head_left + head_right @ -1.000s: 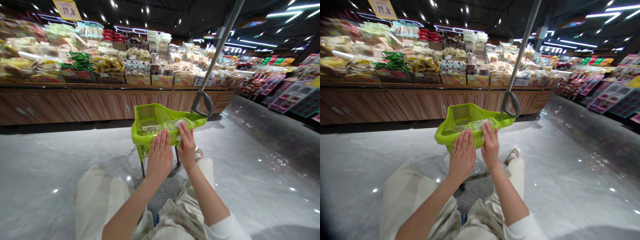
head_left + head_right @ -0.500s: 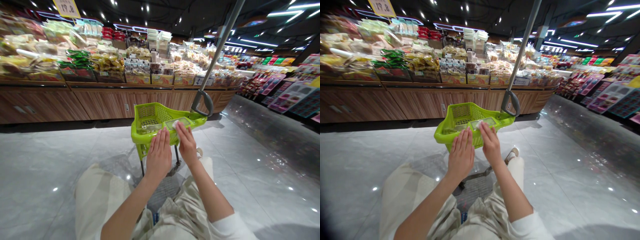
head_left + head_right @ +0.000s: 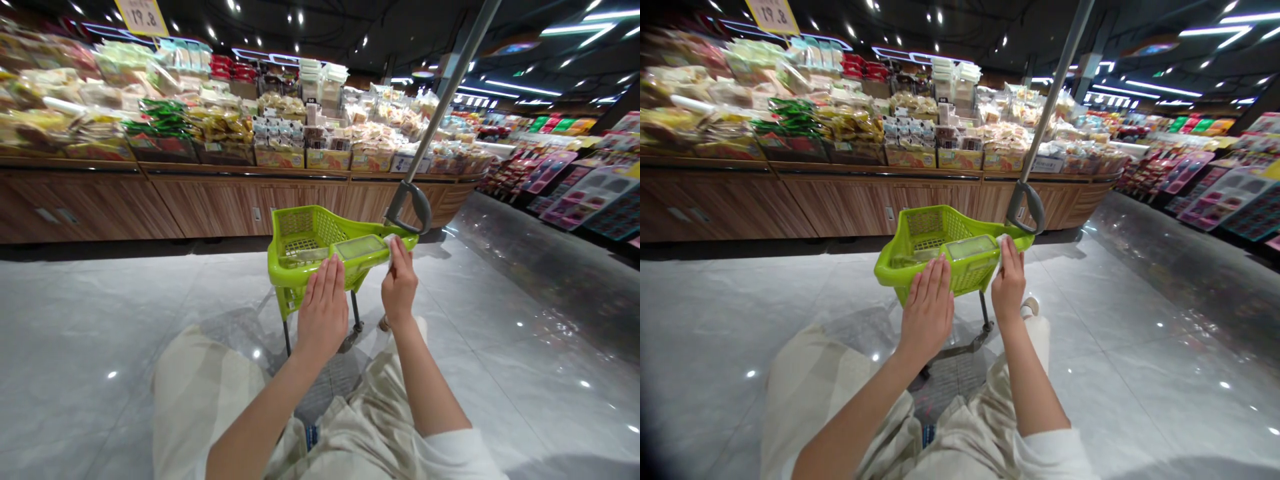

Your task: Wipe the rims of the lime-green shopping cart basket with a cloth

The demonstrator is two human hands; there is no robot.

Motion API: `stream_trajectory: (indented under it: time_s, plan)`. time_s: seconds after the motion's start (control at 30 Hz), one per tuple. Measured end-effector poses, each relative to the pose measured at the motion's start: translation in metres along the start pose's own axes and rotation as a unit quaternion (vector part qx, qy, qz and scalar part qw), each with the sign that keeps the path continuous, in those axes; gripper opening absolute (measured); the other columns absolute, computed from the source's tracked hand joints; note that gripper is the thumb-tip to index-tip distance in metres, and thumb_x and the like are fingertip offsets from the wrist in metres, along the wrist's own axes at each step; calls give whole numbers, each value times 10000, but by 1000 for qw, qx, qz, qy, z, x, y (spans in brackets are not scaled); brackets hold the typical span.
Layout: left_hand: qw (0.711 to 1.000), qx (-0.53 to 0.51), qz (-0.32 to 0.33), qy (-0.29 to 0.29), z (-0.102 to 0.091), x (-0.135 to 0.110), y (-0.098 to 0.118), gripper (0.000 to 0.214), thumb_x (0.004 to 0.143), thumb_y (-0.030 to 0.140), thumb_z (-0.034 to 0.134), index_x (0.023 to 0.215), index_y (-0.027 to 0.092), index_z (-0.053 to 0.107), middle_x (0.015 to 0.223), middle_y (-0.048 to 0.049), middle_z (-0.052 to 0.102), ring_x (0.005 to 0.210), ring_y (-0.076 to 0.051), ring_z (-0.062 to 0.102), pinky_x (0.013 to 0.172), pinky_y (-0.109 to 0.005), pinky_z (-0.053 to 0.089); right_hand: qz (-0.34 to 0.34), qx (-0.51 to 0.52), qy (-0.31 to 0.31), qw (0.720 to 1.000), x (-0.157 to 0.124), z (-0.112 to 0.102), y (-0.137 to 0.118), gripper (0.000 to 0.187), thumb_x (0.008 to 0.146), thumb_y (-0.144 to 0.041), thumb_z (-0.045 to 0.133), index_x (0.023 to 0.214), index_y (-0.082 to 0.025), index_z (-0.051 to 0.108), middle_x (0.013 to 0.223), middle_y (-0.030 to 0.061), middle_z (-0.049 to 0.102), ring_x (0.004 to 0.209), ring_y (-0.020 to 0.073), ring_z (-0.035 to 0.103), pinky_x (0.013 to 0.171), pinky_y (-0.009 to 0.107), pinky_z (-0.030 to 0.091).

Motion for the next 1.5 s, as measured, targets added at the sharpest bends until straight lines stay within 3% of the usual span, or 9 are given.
stream_trajectory:
  time_s: [0.17,0.37,0.57,0.73,0.9,1.1,1.27,1.43,1.5]
  plan:
    - [1000,-5,-4,3,0,0,-1,693,953,183,355,1568,116,42,1617,-113,248,1504,-226,220,1227,-431,217,-148,39,-136,979,-16,26,-50,673,896,-20,319,1531,-246,324,1536,73,435,1429,175,394,1217,438,299]
    - [1000,4,7,-17,0,-1,-1,683,958,186,341,1565,93,41,1635,-93,179,1516,-204,170,1234,-397,195,7,10,13,1000,0,1,-4,662,885,-17,327,1490,-274,403,1510,57,475,1416,188,419,1227,512,243]
    - [1000,11,1,-11,-1,-1,-3,693,953,179,350,1564,92,35,1628,-107,203,1516,-206,168,1231,-408,204,-144,52,-117,981,-12,24,-46,706,886,14,313,1532,-271,312,1527,62,451,1434,166,387,1222,440,283]
    - [1000,12,6,-15,1,-2,-2,671,961,186,336,1564,86,61,1635,-87,181,1520,-199,151,1239,-387,170,6,6,14,1000,-2,1,-2,669,885,0,320,1497,-261,392,1517,71,464,1425,181,404,1231,501,235]
    - [1000,23,1,-19,3,-1,-2,673,956,186,351,1561,72,80,1633,-105,189,1522,-202,139,1239,-397,176,-139,46,-116,982,-14,27,-46,704,888,9,313,1537,-263,302,1541,59,429,1437,166,379,1230,432,265]
    - [999,27,6,-19,3,-1,-3,649,966,202,332,1559,68,104,1638,-86,171,1523,-194,127,1244,-382,154,4,11,8,1000,-2,5,-6,652,894,-22,316,1494,-263,397,1524,58,453,1430,182,397,1233,508,229]
    - [999,30,2,-15,4,-1,-2,660,955,179,344,1558,66,102,1635,-98,182,1525,-198,121,1241,-396,167,-142,46,-123,981,-13,29,-47,656,904,-17,309,1516,-249,359,1516,65,463,1423,164,403,1222,424,290]
    - [999,28,9,-21,5,-1,-1,670,963,194,346,1559,66,67,1637,-90,166,1525,-194,117,1236,-397,194,-1,12,13,1000,2,5,-4,643,890,-23,318,1476,-262,429,1505,57,480,1419,184,415,1227,510,247]
    - [999,29,5,-19,5,-1,-1,677,962,194,349,1558,64,56,1637,-93,163,1524,-197,118,1236,-398,197,-12,15,3,1000,-1,9,-13,658,890,-17,312,1495,-259,396,1520,62,460,1427,179,400,1231,495,244]
Point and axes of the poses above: each hand's wrist, its own x-axis towards the middle knuckle, its own z-axis out of the palm, y = z × x, the point moved 10 cm from there along x, towards the middle knuckle
